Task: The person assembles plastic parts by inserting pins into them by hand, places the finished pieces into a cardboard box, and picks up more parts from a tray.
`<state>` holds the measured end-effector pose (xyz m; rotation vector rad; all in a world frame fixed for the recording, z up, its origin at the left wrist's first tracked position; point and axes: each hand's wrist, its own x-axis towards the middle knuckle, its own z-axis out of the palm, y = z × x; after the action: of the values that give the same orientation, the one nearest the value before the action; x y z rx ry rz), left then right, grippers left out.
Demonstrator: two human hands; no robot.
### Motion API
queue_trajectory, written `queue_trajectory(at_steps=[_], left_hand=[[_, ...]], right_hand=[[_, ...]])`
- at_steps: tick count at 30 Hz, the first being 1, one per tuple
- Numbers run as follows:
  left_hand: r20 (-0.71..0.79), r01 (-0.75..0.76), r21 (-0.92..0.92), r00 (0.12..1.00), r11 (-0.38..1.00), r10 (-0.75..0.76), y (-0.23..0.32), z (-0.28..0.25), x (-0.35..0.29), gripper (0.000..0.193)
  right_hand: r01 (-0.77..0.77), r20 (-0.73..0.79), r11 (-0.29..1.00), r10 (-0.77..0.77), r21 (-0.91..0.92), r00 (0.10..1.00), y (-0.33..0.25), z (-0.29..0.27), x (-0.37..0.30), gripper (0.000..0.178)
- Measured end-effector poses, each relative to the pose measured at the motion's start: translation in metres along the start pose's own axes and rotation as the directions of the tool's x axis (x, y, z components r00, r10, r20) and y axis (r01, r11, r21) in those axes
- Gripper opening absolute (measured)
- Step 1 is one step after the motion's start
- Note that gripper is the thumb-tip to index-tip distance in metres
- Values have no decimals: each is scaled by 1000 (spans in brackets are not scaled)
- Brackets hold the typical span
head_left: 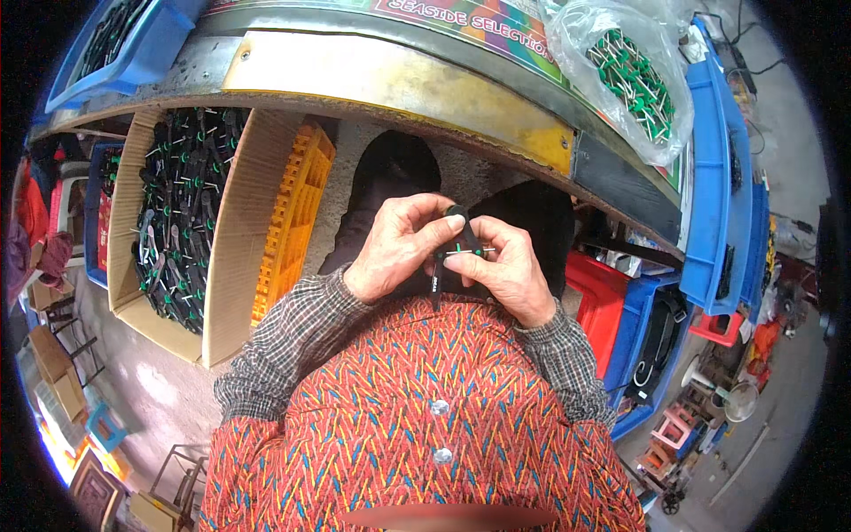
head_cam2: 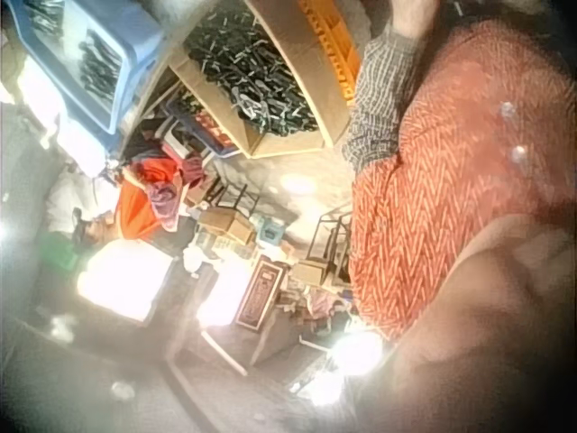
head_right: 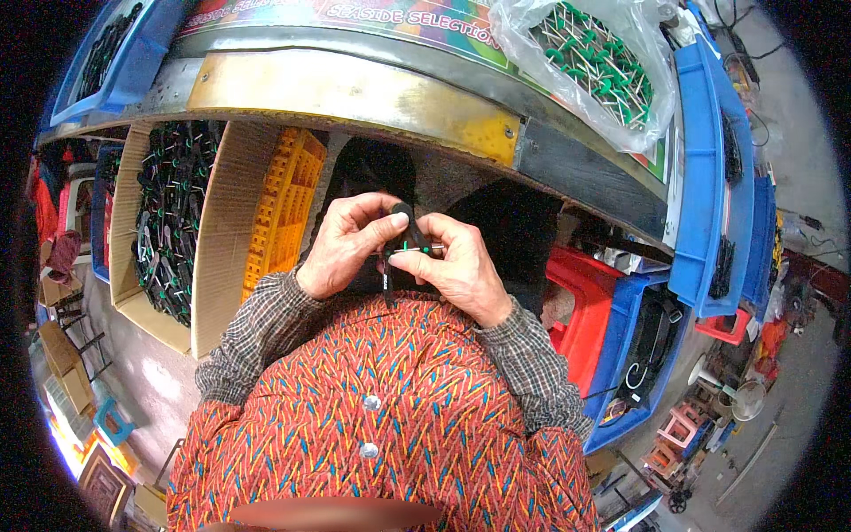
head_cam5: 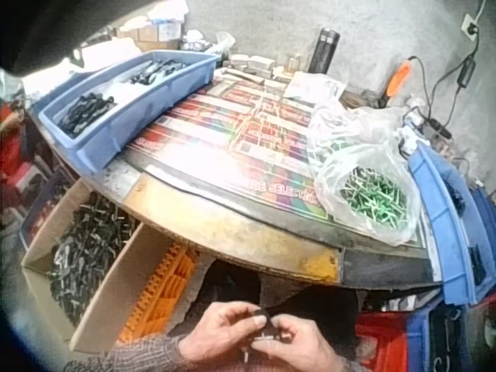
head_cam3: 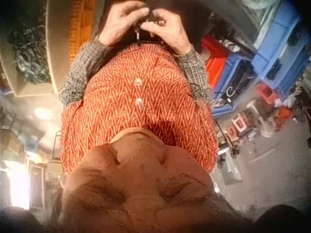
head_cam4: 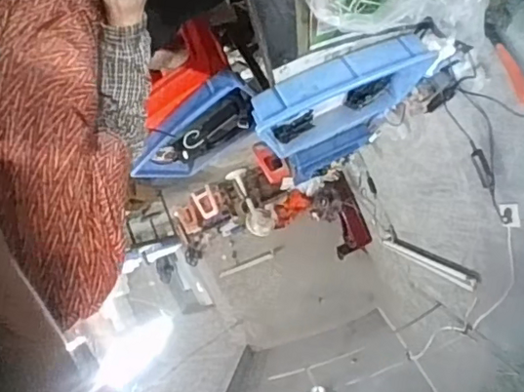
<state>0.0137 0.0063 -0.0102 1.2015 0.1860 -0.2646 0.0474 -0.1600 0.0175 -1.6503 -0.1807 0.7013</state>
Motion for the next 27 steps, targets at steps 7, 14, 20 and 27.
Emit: queue_trajectory(at_steps=[7,14,20,27], left_hand=[[6,-6,21,1000,1000,6,0,0,0,16],[20,13,12,1000,1000,-14,0,1,-1,16],[34,28,18,999,999,-29,-1,0,-1,16],[43,-4,19,999,1000,3,-2,-1,2,15]], right_hand=[[-120,62,993,119,2,991,-5,0,-1,23],[-187,170,980,197,-70,965,-4,-10,0,18],[-45,59,996,50,-72,997,-6,-9,0,32],[-33,37,999,33,-3,999,-4,-4,0,26]])
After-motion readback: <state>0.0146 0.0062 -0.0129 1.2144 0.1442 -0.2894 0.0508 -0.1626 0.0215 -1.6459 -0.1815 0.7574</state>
